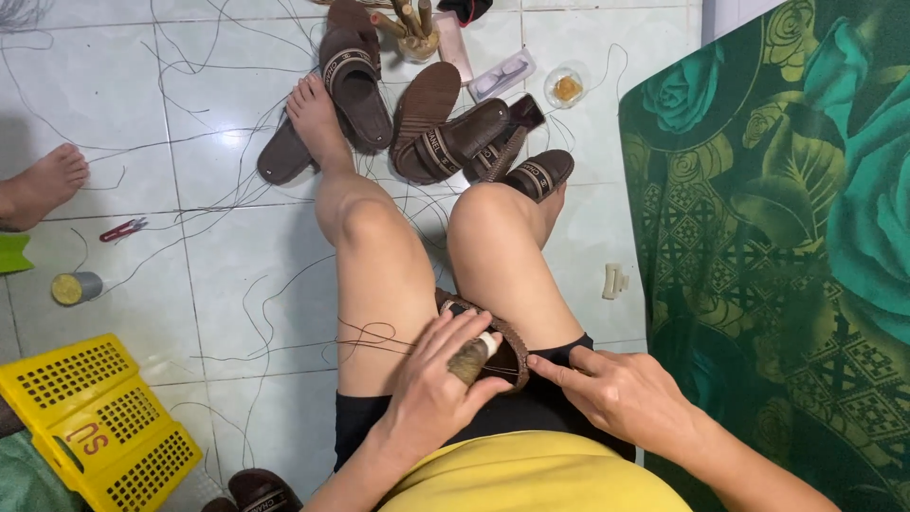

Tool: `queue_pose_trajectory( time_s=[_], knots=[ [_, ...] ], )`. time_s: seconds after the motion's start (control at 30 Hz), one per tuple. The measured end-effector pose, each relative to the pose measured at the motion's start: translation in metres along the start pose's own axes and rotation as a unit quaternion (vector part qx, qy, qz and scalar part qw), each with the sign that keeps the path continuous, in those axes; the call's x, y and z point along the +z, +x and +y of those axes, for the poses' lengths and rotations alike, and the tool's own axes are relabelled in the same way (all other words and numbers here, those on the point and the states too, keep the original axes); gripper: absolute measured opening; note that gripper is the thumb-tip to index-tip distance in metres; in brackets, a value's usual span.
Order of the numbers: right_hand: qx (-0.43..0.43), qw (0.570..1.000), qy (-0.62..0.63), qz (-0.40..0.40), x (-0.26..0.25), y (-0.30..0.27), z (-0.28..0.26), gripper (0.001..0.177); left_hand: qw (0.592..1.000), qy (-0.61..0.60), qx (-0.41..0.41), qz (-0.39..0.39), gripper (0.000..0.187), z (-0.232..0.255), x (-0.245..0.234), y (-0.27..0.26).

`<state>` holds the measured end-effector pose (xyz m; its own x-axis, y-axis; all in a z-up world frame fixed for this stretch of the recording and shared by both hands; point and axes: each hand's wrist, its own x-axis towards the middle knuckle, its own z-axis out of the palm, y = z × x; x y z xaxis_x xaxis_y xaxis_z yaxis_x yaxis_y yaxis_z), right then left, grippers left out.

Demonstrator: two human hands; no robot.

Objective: Hand-stitching the straps of sandals to the soles using a needle and thread.

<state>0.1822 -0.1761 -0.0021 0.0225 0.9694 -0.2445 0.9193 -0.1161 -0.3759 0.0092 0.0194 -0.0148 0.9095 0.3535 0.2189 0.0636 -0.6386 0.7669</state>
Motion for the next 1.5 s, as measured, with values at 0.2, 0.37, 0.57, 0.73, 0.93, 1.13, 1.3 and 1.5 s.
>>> queue_pose_trajectory(
  time_s=[0.2, 0.37, 0.57, 0.73, 0.93, 1.13, 1.3, 1.5],
  knots=[
    [-0.028, 0.994, -0.090, -0.059, -0.014, 0.002, -0.007, 0.057, 0.998, -0.018, 0.026, -0.050, 0.042, -0.002, 0.032, -0.006],
    [-0.031, 0.988, -0.136, -0.069, -0.008, 0.002, -0.011, 0.061, 0.999, -0.026, 0.032, 0.002, 0.042, -0.003, 0.041, -0.004],
    [-0.050, 0.995, -0.039, 0.077, 0.013, 0.003, 0.001, 0.040, 0.998, -0.048, 0.037, 0.024, 0.039, -0.009, 0.050, -0.005],
    [-0.059, 0.993, -0.039, 0.092, 0.018, 0.008, -0.004, 0.035, 0.998, -0.045, 0.038, 0.022, 0.038, -0.006, 0.045, -0.005],
    [-0.073, 0.990, -0.031, 0.116, 0.022, 0.004, -0.004, 0.036, 0.998, 0.042, 0.053, -0.013, 0.016, 0.003, 0.025, -0.030],
    [-0.088, 0.985, -0.051, 0.140, 0.023, 0.003, -0.003, 0.038, 0.960, -0.188, -0.142, -0.151, 0.013, 0.017, -0.007, -0.010],
    [-0.112, 0.978, -0.073, 0.163, 0.020, 0.000, -0.005, 0.038, 0.772, -0.525, -0.311, -0.176, 0.002, 0.020, -0.001, -0.007],
    [-0.103, 0.968, -0.103, 0.203, 0.022, 0.003, -0.009, 0.037, 0.988, -0.119, -0.097, 0.008, 0.013, 0.014, 0.030, -0.015]
  ],
)
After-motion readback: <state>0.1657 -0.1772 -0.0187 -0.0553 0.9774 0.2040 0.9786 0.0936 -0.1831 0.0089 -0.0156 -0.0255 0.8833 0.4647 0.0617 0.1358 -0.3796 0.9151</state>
